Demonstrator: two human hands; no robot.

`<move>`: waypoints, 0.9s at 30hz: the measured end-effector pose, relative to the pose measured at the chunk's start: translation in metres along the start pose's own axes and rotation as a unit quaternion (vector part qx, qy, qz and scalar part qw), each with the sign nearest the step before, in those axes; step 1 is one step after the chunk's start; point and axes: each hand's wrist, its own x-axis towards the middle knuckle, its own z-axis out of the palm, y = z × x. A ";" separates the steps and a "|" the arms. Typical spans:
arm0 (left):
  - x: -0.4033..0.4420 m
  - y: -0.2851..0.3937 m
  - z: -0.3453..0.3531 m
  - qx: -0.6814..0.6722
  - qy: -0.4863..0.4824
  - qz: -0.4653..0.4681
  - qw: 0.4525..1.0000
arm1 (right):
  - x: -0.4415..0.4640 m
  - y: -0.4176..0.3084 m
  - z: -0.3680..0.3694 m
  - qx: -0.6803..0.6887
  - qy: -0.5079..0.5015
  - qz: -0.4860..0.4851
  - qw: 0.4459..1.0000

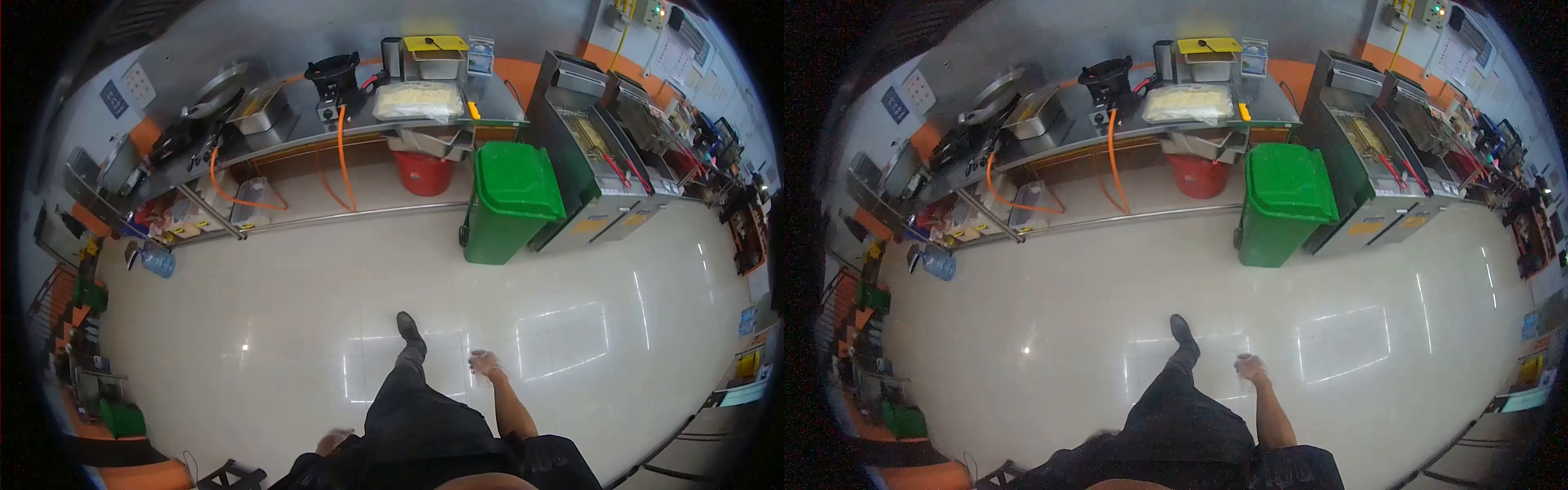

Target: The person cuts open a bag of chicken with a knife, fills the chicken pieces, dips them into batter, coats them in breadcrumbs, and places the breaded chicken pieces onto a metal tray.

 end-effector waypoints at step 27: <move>0.518 0.870 -0.565 -0.221 0.154 0.080 0.960 | 0.339 -0.847 -0.251 0.193 0.000 -0.103 0.976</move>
